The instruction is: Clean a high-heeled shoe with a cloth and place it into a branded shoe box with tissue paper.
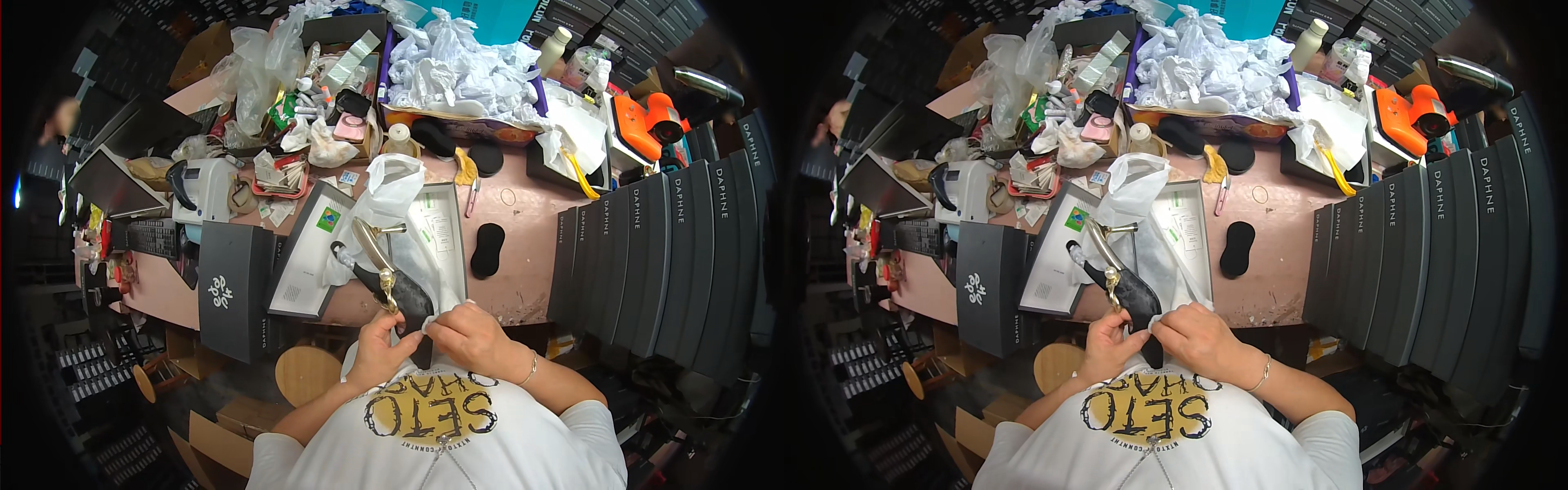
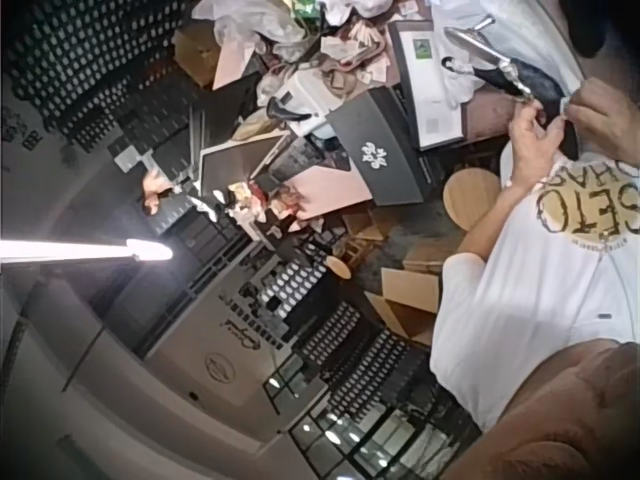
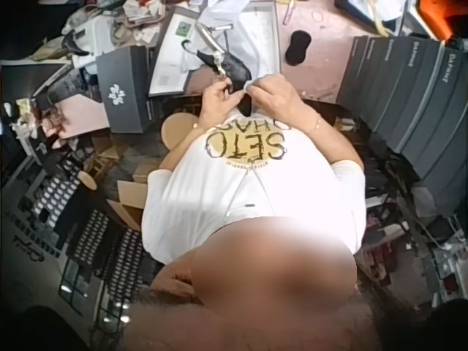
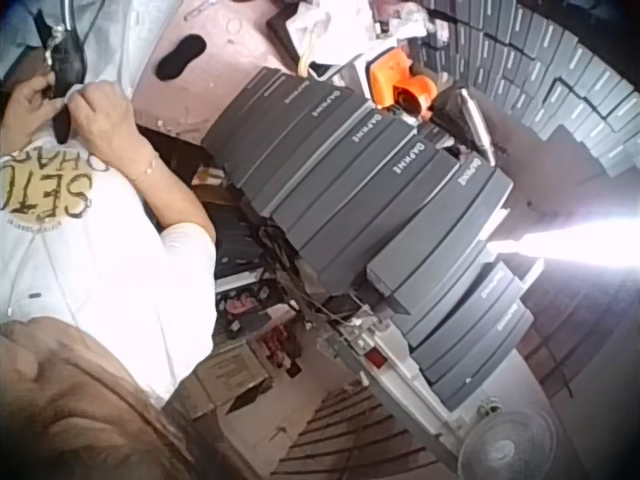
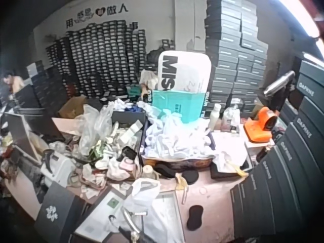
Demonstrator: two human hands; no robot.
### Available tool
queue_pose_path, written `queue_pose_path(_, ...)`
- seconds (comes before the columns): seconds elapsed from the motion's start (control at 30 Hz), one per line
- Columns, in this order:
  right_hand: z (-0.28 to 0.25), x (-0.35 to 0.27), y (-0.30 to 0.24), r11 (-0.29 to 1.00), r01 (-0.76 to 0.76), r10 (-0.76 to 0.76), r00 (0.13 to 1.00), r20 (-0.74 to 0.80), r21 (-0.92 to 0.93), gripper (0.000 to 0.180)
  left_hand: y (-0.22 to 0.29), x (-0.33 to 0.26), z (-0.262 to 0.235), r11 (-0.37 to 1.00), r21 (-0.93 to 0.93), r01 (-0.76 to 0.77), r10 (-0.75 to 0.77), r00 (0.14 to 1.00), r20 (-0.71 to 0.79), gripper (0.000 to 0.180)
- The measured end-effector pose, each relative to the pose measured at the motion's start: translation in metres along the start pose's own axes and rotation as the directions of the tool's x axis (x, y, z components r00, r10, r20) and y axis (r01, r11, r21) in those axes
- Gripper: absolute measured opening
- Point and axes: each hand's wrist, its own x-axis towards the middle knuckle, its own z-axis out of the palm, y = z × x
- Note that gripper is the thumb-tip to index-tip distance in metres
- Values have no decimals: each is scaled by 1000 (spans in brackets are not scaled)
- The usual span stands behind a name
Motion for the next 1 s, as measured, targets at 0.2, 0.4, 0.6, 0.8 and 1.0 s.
queue_pose_path(0.2,0,10,-2,999,-37,38,998,-51,11,31,3,3,1,999,19,-28,28,1000,8,23)
queue_pose_path(0.4,3,0,-4,998,-51,53,998,-45,40,30,1,3,-1,1000,14,-20,19,1000,3,23)
queue_pose_path(0.6,6,2,-5,997,-65,67,996,-57,47,30,1,2,0,1000,11,-14,14,1000,-3,23)
queue_pose_path(0.8,4,8,-4,997,-63,66,994,-86,38,31,4,4,2,1000,8,-20,20,1000,-4,23)
queue_pose_path(1.0,5,0,-4,997,-60,62,996,-56,40,32,-2,3,-1,1000,15,-26,26,1000,-8,23)
